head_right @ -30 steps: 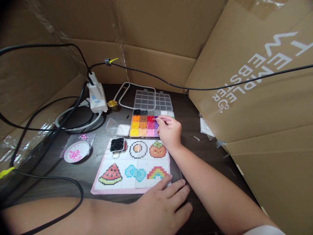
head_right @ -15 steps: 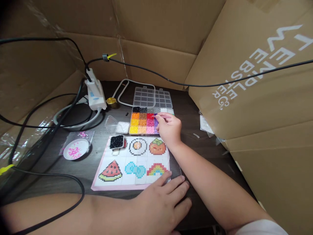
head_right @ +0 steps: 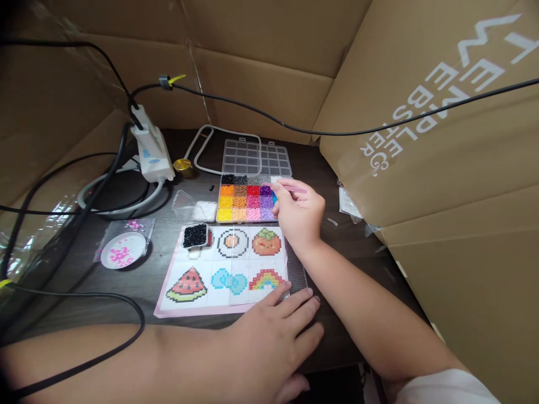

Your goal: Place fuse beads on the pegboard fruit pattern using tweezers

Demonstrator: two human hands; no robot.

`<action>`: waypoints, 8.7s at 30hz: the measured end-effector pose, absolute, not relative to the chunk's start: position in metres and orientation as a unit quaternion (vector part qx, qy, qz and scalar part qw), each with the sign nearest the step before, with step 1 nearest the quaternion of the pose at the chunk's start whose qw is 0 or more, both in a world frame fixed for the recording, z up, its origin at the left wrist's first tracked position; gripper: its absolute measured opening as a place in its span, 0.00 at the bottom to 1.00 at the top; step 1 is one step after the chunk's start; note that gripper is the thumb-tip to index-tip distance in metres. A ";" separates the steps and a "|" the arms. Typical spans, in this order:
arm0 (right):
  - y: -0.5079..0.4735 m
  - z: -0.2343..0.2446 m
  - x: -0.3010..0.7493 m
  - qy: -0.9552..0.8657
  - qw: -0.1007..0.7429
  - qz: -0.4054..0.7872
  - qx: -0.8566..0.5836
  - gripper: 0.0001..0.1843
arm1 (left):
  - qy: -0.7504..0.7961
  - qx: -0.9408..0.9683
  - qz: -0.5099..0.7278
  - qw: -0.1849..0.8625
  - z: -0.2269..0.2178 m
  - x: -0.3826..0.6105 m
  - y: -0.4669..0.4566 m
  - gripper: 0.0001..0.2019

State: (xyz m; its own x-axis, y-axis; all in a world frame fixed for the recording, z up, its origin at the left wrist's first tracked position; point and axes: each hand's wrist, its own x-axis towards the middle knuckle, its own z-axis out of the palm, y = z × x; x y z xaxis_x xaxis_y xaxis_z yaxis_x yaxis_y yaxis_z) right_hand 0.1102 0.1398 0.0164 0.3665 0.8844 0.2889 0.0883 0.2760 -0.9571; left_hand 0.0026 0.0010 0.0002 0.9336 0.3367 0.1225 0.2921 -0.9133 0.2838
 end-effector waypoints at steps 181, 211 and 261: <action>0.079 0.006 0.162 -0.566 0.466 0.382 -0.562 0.07 | 0.162 0.970 0.076 0.167 0.001 0.006 0.005 0.28; 0.079 0.006 0.159 -0.574 0.462 0.379 -0.560 0.04 | 0.159 0.971 0.068 0.165 0.002 0.006 0.005 0.28; 0.080 0.008 0.163 -0.608 0.432 0.334 -0.577 0.08 | 0.165 0.970 0.077 0.160 -0.001 0.006 0.004 0.29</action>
State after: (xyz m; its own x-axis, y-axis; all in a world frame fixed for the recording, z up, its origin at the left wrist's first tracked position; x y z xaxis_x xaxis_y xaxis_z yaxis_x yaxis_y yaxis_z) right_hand 0.1626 0.0804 0.0083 0.0383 0.9893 0.1406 0.4128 0.1125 -0.9038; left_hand 0.0060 0.0036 -0.0008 0.9335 0.3452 0.0967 0.2959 -0.8943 0.3357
